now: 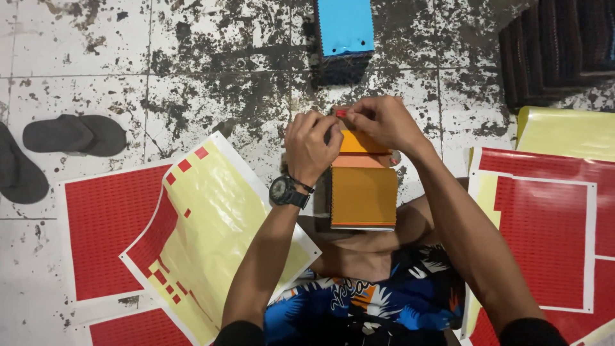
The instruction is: The person sits on the floor and peels small red stickers from a yellow backing sheet. They then place the stickers onto a stack of colorful notebooks, pressing them down to adhere. The process is repeated with multiple stickers and notebooks.
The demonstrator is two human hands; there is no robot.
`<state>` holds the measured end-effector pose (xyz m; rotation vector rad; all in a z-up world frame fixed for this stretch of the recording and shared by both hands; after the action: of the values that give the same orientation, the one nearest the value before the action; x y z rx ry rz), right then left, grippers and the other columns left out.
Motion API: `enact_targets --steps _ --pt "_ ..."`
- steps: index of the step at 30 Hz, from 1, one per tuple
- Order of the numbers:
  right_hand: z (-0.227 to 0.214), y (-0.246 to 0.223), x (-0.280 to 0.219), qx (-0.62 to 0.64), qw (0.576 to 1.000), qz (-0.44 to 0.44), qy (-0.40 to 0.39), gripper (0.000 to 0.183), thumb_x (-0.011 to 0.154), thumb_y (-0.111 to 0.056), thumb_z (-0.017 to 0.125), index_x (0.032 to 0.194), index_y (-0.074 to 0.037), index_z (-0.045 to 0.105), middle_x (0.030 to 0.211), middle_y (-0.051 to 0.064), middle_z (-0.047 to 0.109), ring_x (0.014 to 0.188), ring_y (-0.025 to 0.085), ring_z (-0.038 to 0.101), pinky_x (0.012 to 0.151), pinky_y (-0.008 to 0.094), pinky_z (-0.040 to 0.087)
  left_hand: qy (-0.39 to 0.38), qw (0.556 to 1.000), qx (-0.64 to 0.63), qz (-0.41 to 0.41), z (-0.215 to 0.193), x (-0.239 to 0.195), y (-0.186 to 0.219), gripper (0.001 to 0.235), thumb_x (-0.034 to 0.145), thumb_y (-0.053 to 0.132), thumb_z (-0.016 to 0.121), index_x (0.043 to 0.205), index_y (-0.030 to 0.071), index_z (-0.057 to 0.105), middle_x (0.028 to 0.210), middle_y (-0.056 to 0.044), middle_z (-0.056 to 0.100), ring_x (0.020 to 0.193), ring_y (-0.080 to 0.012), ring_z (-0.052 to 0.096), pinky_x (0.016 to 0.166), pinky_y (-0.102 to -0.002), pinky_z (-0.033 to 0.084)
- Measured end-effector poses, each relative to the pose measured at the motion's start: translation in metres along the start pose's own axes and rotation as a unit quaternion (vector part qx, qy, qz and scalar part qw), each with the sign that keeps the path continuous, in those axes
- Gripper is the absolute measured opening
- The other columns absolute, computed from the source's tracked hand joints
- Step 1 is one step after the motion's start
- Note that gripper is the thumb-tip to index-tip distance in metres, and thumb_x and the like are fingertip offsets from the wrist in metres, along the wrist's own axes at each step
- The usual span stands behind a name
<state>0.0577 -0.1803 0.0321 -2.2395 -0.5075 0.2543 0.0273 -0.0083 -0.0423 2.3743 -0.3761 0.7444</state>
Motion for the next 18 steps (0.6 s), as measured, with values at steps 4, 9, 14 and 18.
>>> enact_targets --steps 4,9,14,18 --pt "0.004 0.000 -0.002 -0.006 1.000 0.025 0.001 0.016 0.098 -0.013 0.070 0.100 0.000 0.078 0.080 0.019 0.075 0.074 0.034 0.073 0.066 0.044 0.056 0.003 1.000 0.012 0.008 0.003 -0.002 0.000 0.014 0.090 0.026 0.062 0.090 0.020 0.075 0.082 0.004 0.055 0.082 -0.0198 0.060 0.070 -0.036 0.048" --pt "0.001 0.008 -0.003 0.069 0.997 0.025 0.025 0.015 0.098 -0.007 0.068 0.102 0.005 0.075 0.079 0.021 0.072 0.076 0.035 0.071 0.070 0.045 0.054 -0.015 0.998 -0.044 -0.037 -0.003 0.004 0.003 0.016 0.091 0.024 0.061 0.100 0.018 0.072 0.084 0.000 0.056 0.086 -0.0267 0.063 0.072 -0.040 0.050" --pt "-0.003 0.025 -0.005 0.119 0.990 0.021 0.072 0.013 0.100 -0.005 0.065 0.106 0.004 0.073 0.081 0.018 0.071 0.075 0.028 0.069 0.070 0.042 0.054 -0.072 0.986 -0.138 -0.057 -0.015 0.027 -0.001 0.020 0.092 0.018 0.066 0.110 0.013 0.072 0.093 -0.006 0.057 0.094 -0.0326 0.064 0.081 -0.044 0.051" --pt "-0.009 0.018 -0.006 0.141 0.984 -0.012 0.104 0.012 0.102 -0.005 0.065 0.107 0.004 0.072 0.079 0.017 0.071 0.069 0.024 0.070 0.065 0.039 0.057 -0.117 0.983 -0.138 -0.018 -0.017 0.043 0.002 0.013 0.083 0.007 0.080 0.089 0.012 0.070 0.090 -0.003 0.059 0.098 -0.0336 0.066 0.083 -0.045 0.054"
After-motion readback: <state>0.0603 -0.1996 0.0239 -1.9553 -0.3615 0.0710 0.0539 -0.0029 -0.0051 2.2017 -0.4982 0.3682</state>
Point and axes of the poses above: each hand's wrist, its own x-axis towards the middle knuckle, its own z-axis out of the palm, y = z × x, the point moved 3 cm from there along x, towards the middle knuckle
